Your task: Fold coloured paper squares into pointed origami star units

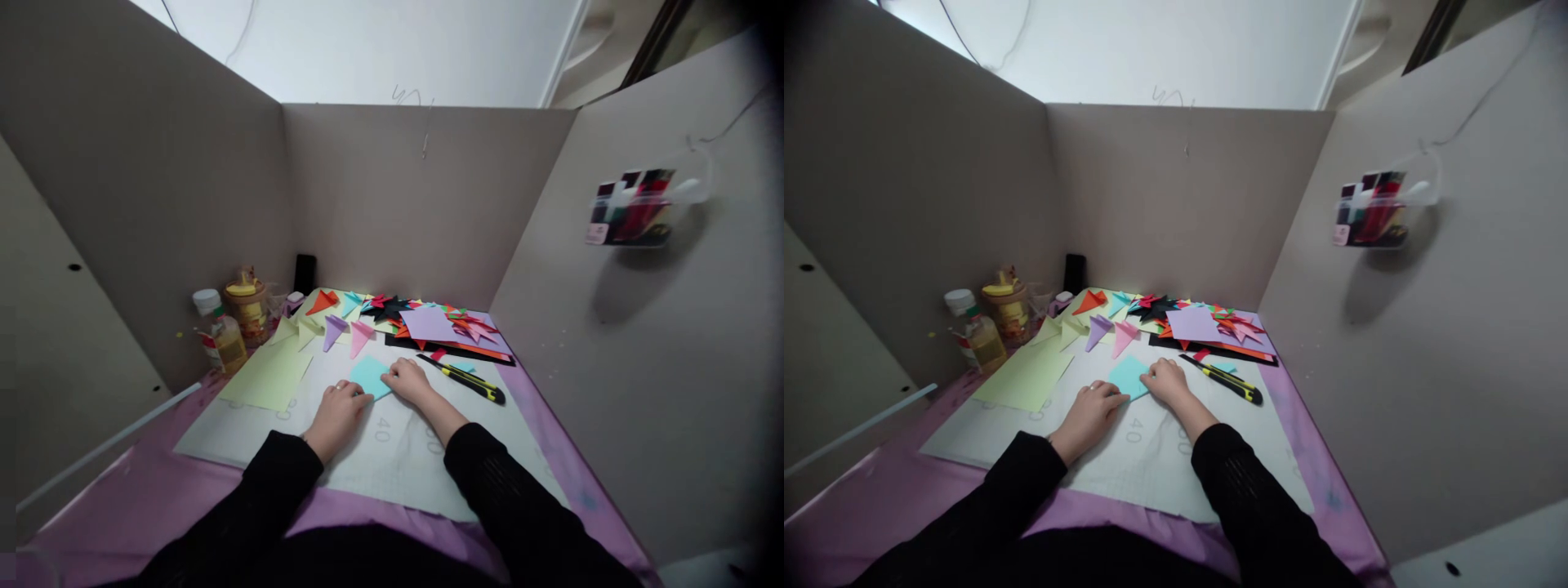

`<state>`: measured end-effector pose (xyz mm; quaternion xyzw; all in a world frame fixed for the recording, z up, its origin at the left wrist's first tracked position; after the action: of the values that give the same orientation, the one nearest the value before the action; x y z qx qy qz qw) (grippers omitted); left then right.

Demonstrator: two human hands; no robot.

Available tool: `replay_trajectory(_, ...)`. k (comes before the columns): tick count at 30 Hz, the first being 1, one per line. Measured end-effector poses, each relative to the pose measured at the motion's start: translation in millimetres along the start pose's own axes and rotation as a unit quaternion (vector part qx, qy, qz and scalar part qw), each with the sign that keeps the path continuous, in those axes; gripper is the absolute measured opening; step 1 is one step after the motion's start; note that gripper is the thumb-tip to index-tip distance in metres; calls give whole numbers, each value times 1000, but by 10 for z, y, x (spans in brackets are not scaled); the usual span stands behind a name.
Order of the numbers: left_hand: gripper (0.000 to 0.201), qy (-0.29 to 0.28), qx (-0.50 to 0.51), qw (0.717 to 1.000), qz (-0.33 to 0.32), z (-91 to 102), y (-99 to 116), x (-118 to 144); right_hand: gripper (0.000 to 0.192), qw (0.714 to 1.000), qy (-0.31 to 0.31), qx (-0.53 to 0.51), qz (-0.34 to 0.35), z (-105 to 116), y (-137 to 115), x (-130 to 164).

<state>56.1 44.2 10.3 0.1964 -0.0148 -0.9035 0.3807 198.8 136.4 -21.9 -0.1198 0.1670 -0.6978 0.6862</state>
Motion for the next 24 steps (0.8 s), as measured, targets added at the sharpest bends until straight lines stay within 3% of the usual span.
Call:
replay_trajectory(8,26,39,62,997,1,-3,-75,49,31,998,-9,-47,32,124,-61,100)
replay_trajectory(13,20,48,88,993,61,21,-191,81,22,993,-16,-76,94,210,-161,192)
replay_trajectory(15,8,43,108,991,65,23,-204,95,12,983,-39,-110,145,214,-198,247)
replay_trajectory(18,9,39,127,990,51,42,-178,111,4,960,-102,-150,215,180,-232,354)
replay_trajectory(24,16,21,114,992,55,100,-142,142,7,943,-161,-178,232,159,-219,436)
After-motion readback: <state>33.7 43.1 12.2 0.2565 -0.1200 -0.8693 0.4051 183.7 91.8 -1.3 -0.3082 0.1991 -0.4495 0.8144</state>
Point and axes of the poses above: each hand's wrist, its own x-axis away from the middle knuckle, its own z-axis out of the back of the hand, y = z × x, the point moved 8 cm from there along -x, towards the middle knuckle, and after that the axes turned 12 degrees about -z, right-handed, at the moved point
